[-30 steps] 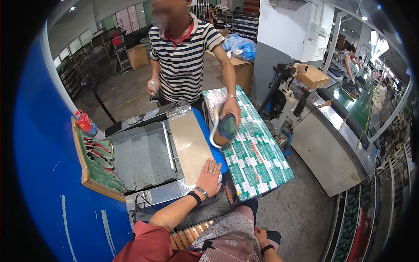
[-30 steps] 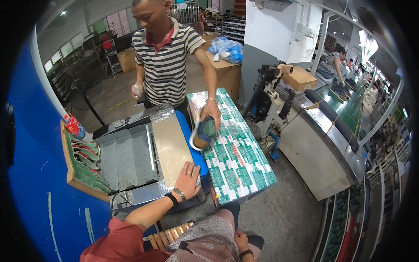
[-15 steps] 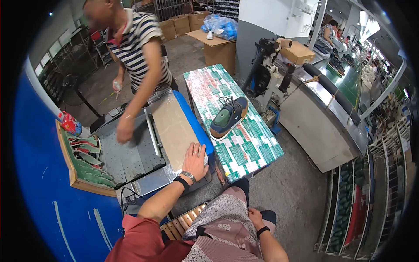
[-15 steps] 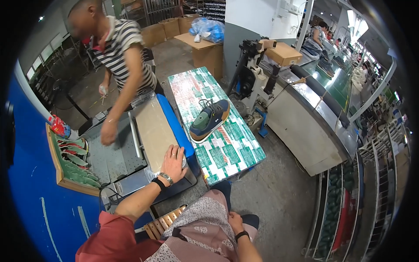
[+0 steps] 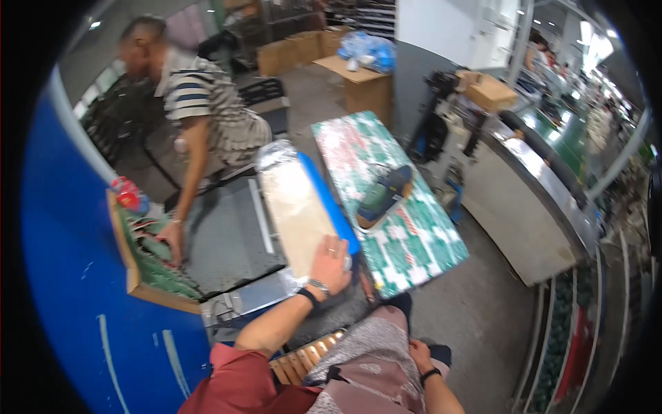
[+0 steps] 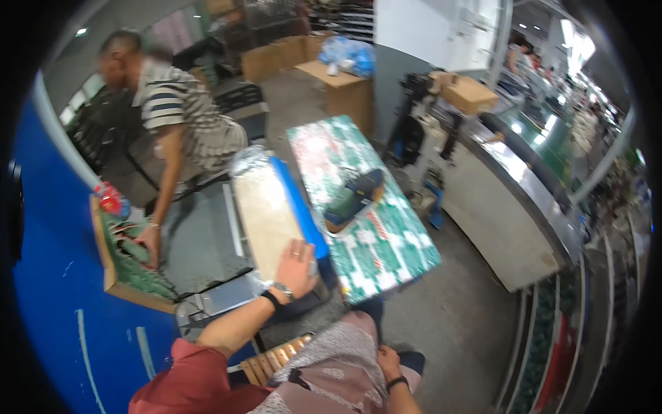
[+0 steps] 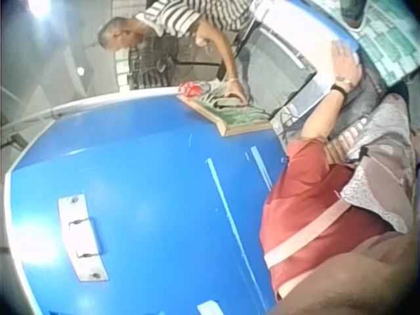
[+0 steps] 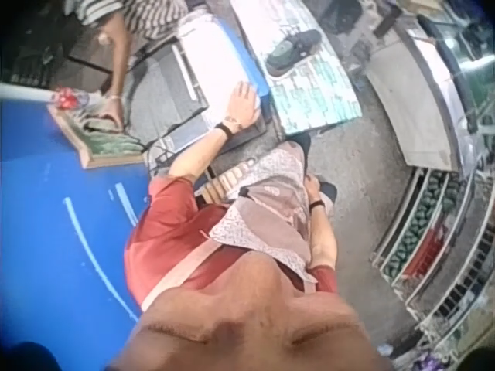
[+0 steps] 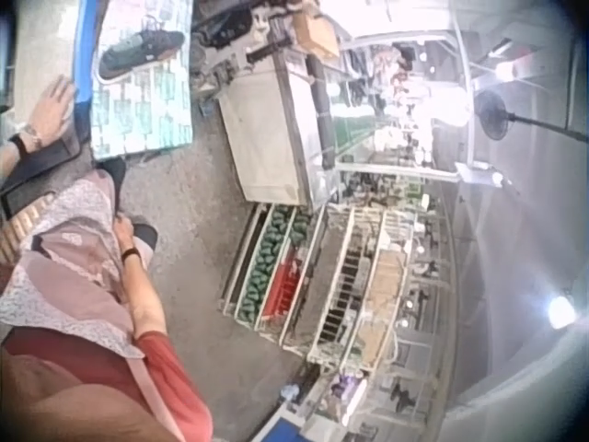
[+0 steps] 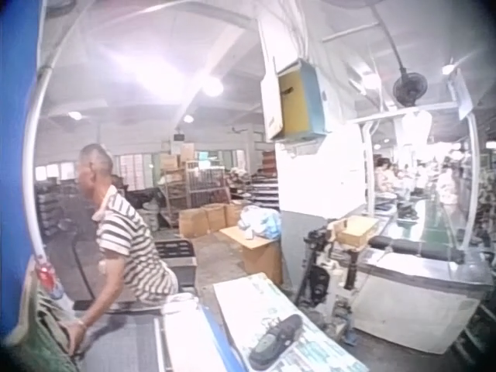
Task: The recorder is seen attaching shoe soles using industrial equipment in a factory setting.
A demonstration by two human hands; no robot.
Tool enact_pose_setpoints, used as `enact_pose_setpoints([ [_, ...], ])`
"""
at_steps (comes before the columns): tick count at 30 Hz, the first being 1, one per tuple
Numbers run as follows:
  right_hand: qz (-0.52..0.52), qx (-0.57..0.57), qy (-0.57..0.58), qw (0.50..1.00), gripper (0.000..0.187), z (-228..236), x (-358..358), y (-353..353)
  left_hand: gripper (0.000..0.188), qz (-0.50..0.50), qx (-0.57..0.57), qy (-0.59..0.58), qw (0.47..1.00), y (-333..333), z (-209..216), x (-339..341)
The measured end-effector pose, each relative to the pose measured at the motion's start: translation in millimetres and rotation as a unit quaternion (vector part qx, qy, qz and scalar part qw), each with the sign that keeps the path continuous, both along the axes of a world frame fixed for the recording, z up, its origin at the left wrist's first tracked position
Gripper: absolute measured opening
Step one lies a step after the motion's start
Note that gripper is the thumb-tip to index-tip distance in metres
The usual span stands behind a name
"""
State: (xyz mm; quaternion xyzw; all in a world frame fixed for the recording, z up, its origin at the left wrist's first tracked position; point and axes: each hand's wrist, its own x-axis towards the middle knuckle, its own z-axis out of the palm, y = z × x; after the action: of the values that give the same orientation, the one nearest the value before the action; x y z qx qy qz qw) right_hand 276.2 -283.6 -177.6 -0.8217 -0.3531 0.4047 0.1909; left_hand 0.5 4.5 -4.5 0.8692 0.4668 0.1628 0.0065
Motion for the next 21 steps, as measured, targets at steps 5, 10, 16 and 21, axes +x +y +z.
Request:
enact_pose_setpoints([
  [5,0.064,-0.014,0.001,0.998,0.033,-25.5,4.5,4.0,0.083,0.018,-0.019,0.023,0.999,-4.5,0.3,-3.5],
  [10,0.002,-0.047,0.007,0.999,0.023,-53.3,10.8,5.2,0.082,0.022,-0.031,0.024,0.999,-6.3,1.5,-5.4],
  [16,-0.026,0.035,0.038,0.998,0.023,-50.0,14.5,6.8,0.081,0.022,-0.02,0.02,0.999,-5.2,3.6,-5.8],
  [21,-0.088,0.044,0.177,0.979,0.019,9.1,35.3,40.0,0.086,0.016,-0.022,0.023,0.999,-6.9,2.7,-6.2],
])
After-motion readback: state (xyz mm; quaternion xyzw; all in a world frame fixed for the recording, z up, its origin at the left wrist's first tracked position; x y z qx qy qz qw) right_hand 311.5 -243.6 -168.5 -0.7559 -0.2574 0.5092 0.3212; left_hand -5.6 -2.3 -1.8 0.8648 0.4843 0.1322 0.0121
